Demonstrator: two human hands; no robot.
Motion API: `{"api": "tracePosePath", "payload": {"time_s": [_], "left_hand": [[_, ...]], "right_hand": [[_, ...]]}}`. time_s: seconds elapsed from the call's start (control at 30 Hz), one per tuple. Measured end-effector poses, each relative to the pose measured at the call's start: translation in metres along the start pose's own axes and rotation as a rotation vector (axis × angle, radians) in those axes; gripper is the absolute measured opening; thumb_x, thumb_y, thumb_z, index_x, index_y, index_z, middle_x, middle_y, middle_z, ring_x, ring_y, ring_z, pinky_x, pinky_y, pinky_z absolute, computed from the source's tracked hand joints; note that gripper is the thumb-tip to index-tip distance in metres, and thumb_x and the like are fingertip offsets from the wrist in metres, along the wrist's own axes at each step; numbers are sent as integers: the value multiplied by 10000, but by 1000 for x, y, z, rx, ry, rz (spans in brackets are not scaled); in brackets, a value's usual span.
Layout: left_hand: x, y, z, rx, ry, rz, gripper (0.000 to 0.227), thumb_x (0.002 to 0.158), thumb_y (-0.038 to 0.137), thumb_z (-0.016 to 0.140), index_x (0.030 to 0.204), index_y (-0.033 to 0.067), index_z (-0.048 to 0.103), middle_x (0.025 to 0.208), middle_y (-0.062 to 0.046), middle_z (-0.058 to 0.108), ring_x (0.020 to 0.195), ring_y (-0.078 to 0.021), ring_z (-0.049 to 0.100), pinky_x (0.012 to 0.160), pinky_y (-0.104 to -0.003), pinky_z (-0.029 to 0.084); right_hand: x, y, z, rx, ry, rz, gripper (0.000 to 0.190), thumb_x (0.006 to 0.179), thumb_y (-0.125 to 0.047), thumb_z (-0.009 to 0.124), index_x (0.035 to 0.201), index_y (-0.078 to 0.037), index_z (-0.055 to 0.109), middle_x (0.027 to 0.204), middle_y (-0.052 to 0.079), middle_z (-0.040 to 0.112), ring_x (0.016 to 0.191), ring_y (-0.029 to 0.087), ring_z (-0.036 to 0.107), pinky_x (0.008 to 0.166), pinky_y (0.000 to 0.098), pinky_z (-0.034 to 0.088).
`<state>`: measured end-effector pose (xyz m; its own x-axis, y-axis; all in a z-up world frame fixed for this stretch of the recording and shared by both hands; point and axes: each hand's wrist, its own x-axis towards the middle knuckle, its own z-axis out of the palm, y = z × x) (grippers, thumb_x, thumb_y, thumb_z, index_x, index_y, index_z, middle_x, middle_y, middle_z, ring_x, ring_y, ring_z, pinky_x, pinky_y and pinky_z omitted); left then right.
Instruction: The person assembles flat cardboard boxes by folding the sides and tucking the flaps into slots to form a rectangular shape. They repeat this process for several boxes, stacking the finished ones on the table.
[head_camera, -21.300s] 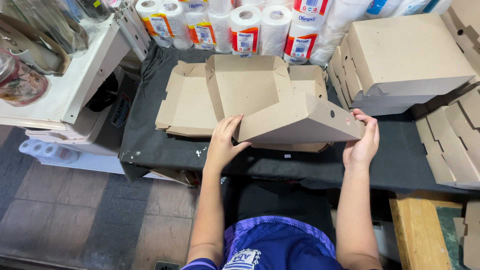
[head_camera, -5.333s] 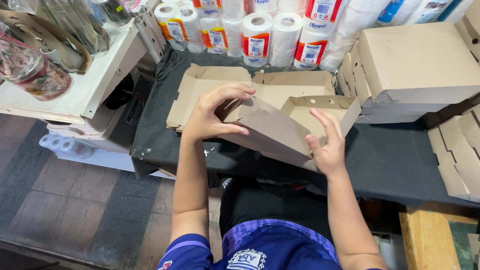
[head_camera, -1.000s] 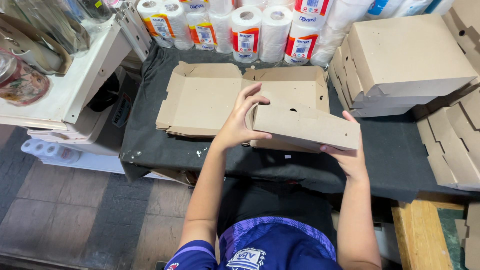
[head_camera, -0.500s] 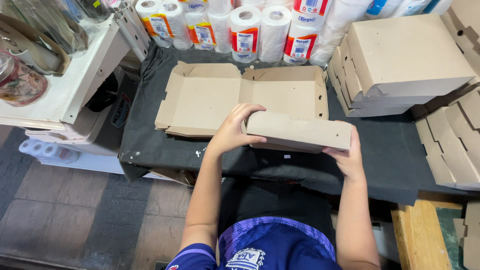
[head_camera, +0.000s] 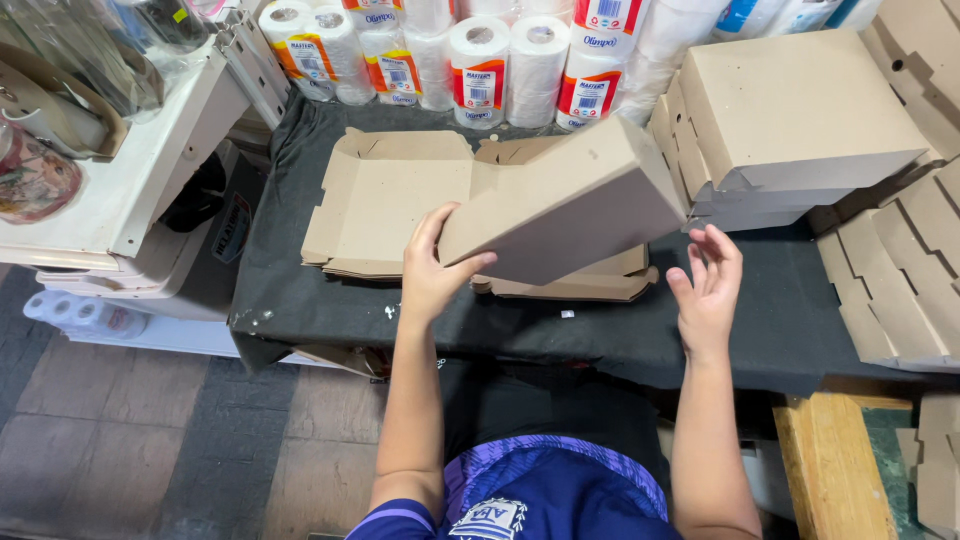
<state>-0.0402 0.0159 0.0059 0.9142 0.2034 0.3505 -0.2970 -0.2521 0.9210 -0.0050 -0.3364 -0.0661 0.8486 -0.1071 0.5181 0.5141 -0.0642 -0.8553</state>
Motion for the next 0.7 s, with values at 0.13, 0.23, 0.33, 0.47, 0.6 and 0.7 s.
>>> {"api": "tracePosePath", "payload": {"time_s": [0.13,0.23,0.33,0.47,0.6,0.7], "left_hand": [[-5,-24,23,-175,93,-173,771,761,383,884,1390,100,539,1276,-154,601,1217,-290,575,1030,-480,504],[-8,-20,44,-384,121,-191,687,853,447,799,1361,79,519,1208,-159,585,1134,-284,567,949,-470,538],[-13,22,66,-372,83,-218,978,841,598,686,1586,114,277,1633,-371,57,1478,-625,8,1111,-824,143],[-11,31,101,-586,-16,-285,856,924,509,659,1633,287,234,1639,-375,-100,1493,-597,-6,1137,-725,227],[-7,33,138,-759,-117,-304,826,947,410,645,1644,284,219,1617,-412,-108,1452,-577,253,1126,-576,385],[2,3,171,-922,-160,-251,782,932,216,532,1647,164,219,1297,-108,516,1117,-230,605,893,-396,556]], "right_hand": [[-5,-2,4,60,78,70,535,934,-133,704,1358,-60,384,1409,140,409,1378,315,446,1180,491,391],[-8,-17,11,171,64,129,419,964,-119,643,1274,-88,363,1511,173,349,1414,396,432,1137,551,427],[-10,-14,9,237,47,145,321,991,-132,574,1238,-123,368,1583,161,315,1371,358,477,1108,472,477],[-8,-13,-1,347,168,282,262,1052,-168,502,1288,-150,389,1251,35,526,1136,251,634,954,484,605],[-7,10,-26,378,308,295,156,1124,-212,423,1280,-221,418,1049,2,598,1022,214,703,885,380,649],[-4,-2,-33,421,384,309,118,1120,-269,455,1223,-212,444,1051,17,590,985,207,698,833,327,649]]}}
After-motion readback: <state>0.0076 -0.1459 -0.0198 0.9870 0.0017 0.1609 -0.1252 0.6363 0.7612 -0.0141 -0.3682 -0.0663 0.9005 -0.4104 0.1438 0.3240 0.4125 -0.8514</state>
